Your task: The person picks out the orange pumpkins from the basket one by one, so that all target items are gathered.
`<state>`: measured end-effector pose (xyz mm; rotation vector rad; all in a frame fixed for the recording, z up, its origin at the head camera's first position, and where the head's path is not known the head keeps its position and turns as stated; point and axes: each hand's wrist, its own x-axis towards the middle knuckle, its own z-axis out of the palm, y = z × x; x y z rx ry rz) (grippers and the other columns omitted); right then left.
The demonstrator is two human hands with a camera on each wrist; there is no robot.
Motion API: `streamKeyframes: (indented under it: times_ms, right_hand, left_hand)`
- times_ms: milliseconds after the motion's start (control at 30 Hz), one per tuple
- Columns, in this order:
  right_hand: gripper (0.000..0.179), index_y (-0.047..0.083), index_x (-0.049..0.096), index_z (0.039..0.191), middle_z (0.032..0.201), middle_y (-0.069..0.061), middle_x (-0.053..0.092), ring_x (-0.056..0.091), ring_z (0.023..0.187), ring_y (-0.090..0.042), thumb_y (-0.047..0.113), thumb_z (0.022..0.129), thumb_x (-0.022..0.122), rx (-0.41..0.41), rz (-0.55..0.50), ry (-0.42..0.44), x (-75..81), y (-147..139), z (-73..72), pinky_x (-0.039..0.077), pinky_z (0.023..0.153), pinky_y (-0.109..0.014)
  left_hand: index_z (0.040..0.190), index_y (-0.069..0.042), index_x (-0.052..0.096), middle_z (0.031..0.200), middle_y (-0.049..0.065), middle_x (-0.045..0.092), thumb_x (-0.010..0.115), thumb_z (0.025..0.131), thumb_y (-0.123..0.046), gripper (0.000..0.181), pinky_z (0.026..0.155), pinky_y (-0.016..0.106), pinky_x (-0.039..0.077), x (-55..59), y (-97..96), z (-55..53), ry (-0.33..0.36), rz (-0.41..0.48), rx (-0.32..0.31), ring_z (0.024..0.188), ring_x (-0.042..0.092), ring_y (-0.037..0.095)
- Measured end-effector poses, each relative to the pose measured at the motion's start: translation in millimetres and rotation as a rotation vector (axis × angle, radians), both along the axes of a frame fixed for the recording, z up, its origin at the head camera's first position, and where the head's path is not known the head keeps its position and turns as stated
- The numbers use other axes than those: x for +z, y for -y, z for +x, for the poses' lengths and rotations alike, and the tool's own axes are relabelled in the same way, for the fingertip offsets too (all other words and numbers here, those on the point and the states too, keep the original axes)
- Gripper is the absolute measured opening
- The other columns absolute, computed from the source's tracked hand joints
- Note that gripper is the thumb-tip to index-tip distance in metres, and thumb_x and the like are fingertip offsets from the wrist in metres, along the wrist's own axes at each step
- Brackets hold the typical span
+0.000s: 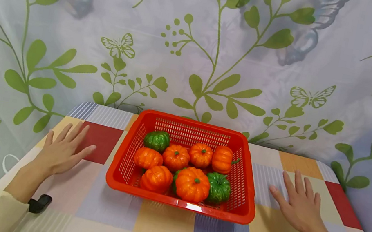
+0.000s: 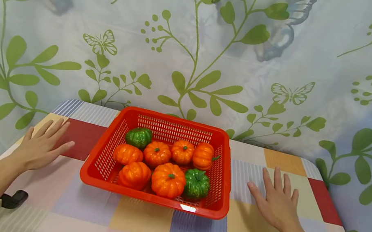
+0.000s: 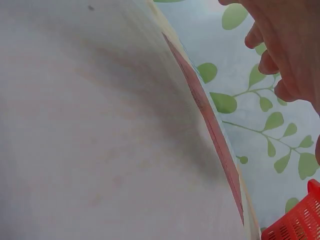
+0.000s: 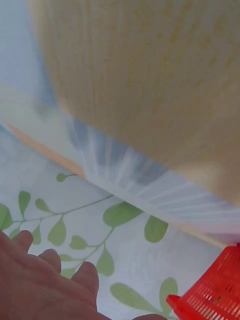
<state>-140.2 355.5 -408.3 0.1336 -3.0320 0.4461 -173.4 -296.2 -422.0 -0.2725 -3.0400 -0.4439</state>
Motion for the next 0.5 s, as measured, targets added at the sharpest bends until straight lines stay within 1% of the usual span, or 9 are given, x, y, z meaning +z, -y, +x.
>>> streamKeyframes:
  times_ms: [100,133,233,300,367,433,500]
  right_hand:
    - [0.079,-0.001,0.023,0.153,0.157,-0.033,0.005,0.002,0.139,-0.058,0.052,0.099,0.047,0.012,-0.018,-0.018,3.9,1,2.2,0.0,0.099,-0.08]
    - [0.079,-0.003,0.025,0.152,0.157,-0.034,0.009,0.005,0.139,-0.058,0.05,0.099,0.049,0.025,-0.025,-0.034,5.6,2,3.0,0.002,0.1,-0.08]
    - [0.075,-0.006,0.029,0.15,0.154,-0.037,0.017,0.012,0.138,-0.058,0.044,0.099,0.054,0.079,-0.102,-0.057,13.5,7,6.2,0.007,0.103,-0.077]
    - [0.072,-0.009,0.033,0.147,0.151,-0.038,0.022,0.017,0.136,-0.059,0.039,0.099,0.056,0.119,-0.152,-0.062,20.0,13,8.5,0.012,0.103,-0.076]
    - [0.069,-0.01,0.036,0.145,0.15,-0.038,0.025,0.021,0.135,-0.059,0.036,0.099,0.058,0.148,-0.198,-0.057,27.1,20,11.1,0.016,0.102,-0.076]
    - [0.066,-0.01,0.039,0.143,0.15,-0.036,0.028,0.024,0.134,-0.058,0.036,0.099,0.058,0.158,-0.21,-0.058,33.5,29,14.0,0.02,0.1,-0.077]
    - [0.063,-0.008,0.042,0.143,0.15,-0.034,0.03,0.028,0.133,-0.056,0.035,0.099,0.058,0.16,-0.218,-0.064,39.4,38,17.1,0.024,0.098,-0.077]
  left_hand:
    - [0.157,-0.006,0.015,0.161,0.023,0.01,0.039,0.099,-0.058,0.082,0.104,0.075,-0.008,1.6,-2.7,2.3,-0.006,0.002,-0.007,0.142,0.007,0.051]
    - [0.157,-0.005,0.016,0.161,0.023,0.01,0.04,0.099,-0.058,0.082,0.104,0.075,-0.006,2.6,-4.4,3.4,-0.009,0.009,-0.013,0.142,0.007,0.051]
    - [0.156,-0.002,0.02,0.161,0.024,0.012,0.045,0.098,-0.056,0.083,0.105,0.075,0.001,7.1,-11.3,7.7,-0.022,0.052,-0.039,0.143,0.009,0.05]
    - [0.155,-0.001,0.023,0.16,0.024,0.015,0.05,0.098,-0.053,0.082,0.107,0.074,0.008,11.1,-17.2,10.8,-0.026,0.117,-0.067,0.143,0.013,0.049]
    - [0.155,-0.002,0.024,0.16,0.024,0.018,0.054,0.097,-0.05,0.081,0.105,0.074,0.017,16.1,-24.0,14.5,-0.012,0.198,-0.091,0.142,0.018,0.047]
    - [0.155,-0.004,0.024,0.159,0.022,0.02,0.057,0.097,-0.047,0.08,0.102,0.074,0.025,21.6,-31.0,19.0,0.019,0.29,-0.116,0.142,0.022,0.046]
    - [0.157,-0.009,0.021,0.161,0.019,0.019,0.058,0.097,-0.045,0.079,0.099,0.073,0.03,26.7,-37.3,24.3,0.067,0.384,-0.142,0.142,0.023,0.045]
